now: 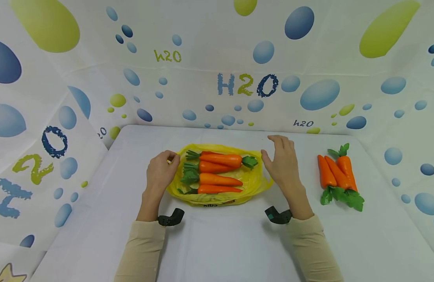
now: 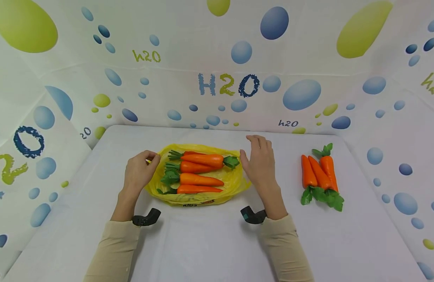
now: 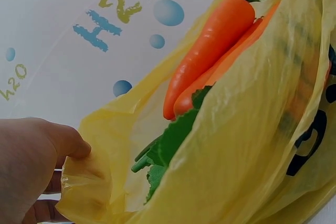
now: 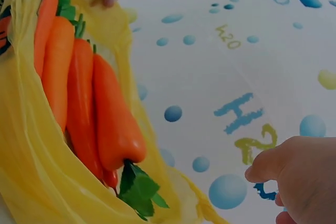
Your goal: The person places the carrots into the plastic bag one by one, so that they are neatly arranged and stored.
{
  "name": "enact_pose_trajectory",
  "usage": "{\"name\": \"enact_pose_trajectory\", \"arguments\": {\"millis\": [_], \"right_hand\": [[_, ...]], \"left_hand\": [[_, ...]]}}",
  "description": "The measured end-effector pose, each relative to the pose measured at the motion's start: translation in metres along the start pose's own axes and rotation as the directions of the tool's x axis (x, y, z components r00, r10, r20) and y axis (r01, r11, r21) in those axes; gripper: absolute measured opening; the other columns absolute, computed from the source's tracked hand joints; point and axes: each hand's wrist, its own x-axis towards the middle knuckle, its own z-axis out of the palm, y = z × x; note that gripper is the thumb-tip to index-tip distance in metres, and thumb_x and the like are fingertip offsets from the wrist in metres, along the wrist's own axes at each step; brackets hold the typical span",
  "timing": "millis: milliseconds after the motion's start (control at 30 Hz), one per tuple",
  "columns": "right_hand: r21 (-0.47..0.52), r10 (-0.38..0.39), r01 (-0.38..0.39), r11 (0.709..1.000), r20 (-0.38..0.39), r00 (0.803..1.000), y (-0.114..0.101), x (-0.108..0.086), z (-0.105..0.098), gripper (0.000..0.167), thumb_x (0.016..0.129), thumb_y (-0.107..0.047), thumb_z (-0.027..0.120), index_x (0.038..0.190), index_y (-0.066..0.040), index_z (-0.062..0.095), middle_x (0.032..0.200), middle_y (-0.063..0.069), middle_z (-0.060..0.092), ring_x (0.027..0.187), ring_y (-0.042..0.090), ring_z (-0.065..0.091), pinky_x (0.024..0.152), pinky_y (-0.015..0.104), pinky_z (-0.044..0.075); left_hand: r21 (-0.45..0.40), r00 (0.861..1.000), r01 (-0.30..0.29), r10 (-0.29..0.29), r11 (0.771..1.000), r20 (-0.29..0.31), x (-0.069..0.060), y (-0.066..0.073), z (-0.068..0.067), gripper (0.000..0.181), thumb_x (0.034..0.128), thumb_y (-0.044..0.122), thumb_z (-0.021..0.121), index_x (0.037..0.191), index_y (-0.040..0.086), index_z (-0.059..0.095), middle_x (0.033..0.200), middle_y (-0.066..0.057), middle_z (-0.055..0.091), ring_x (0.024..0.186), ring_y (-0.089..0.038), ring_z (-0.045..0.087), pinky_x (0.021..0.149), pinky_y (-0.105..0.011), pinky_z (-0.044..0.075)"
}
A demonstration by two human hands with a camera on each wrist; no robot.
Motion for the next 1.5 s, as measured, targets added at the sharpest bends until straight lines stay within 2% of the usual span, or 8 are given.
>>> {"name": "enact_pose_trajectory", "arguments": {"millis": [267, 467, 600, 1000, 1200, 1500], "right_hand": [[-0.067, 0.136, -0.139, 0.988, -0.043, 0.990, 0.014, 0.002, -0.010, 0.051, 0.092, -0.017, 0.069, 0.136, 0.003, 0.051, 0.129, 0.025, 0.055, 0.111, 0.041, 0.049, 0.096, 0.051, 0.048], [-0.117, 0.242, -0.250, 0.961, -0.081, 0.967, 0.025, 0.004, -0.016, 0.051, 0.095, -0.020, 0.064, 0.138, 0.003, 0.049, 0.128, 0.026, 0.054, 0.113, 0.041, 0.048, 0.096, 0.052, 0.047], [-0.156, 0.307, -0.315, 0.936, -0.074, 0.949, 0.032, 0.005, -0.021, 0.053, 0.097, -0.022, 0.060, 0.141, 0.003, 0.046, 0.131, 0.027, 0.051, 0.115, 0.042, 0.046, 0.097, 0.054, 0.046], [-0.187, 0.480, -0.478, 0.858, -0.038, 0.876, 0.058, 0.003, -0.027, 0.054, 0.097, -0.022, 0.057, 0.143, 0.003, 0.044, 0.138, 0.031, 0.045, 0.120, 0.047, 0.042, 0.102, 0.061, 0.038], [-0.231, 0.539, -0.527, 0.818, -0.009, 0.842, 0.071, 0.001, -0.026, 0.057, 0.097, -0.023, 0.053, 0.146, 0.004, 0.041, 0.141, 0.033, 0.042, 0.123, 0.051, 0.040, 0.103, 0.064, 0.034], [-0.278, 0.652, -0.612, 0.741, 0.080, 0.754, 0.087, -0.004, -0.032, 0.064, 0.098, -0.027, 0.049, 0.150, 0.005, 0.031, 0.146, 0.038, 0.032, 0.130, 0.055, 0.031, 0.099, 0.070, 0.028]], "left_hand": [[-0.003, 1.000, 0.001, -0.001, 1.000, 0.000, 0.000, 0.001, 0.000, 0.031, 0.0993, 0.029, 0.056, 0.108, 0.004, 0.072, 0.101, -0.014, 0.074, 0.061, -0.021, 0.056, 0.054, -0.028, 0.043], [0.000, 1.000, 0.002, -0.002, 1.000, 0.000, 0.000, 0.001, 0.000, 0.031, 0.0995, 0.029, 0.056, 0.108, 0.004, 0.071, 0.101, -0.015, 0.074, 0.059, -0.020, 0.055, 0.053, -0.027, 0.043], [-0.002, 1.000, 0.006, -0.006, 1.000, 0.002, 0.000, 0.000, 0.001, 0.031, 0.0996, 0.029, 0.056, 0.109, 0.004, 0.071, 0.101, -0.015, 0.073, 0.059, -0.020, 0.055, 0.053, -0.028, 0.043], [0.003, 1.000, -0.003, 0.003, 1.000, -0.015, 0.000, 0.001, 0.001, 0.032, 0.0992, 0.030, 0.055, 0.107, 0.004, 0.072, 0.100, -0.015, 0.074, 0.061, -0.021, 0.058, 0.053, -0.027, 0.045], [0.008, 1.000, 0.008, -0.008, 1.000, -0.010, 0.000, 0.002, 0.001, 0.032, 0.0994, 0.030, 0.056, 0.108, 0.004, 0.072, 0.101, -0.014, 0.074, 0.063, -0.022, 0.058, 0.055, -0.028, 0.044], [0.012, 1.000, 0.008, -0.008, 1.000, -0.013, 0.000, 0.003, 0.002, 0.032, 0.0994, 0.030, 0.055, 0.109, 0.005, 0.072, 0.102, -0.014, 0.074, 0.067, -0.022, 0.060, 0.057, -0.027, 0.045]]}}
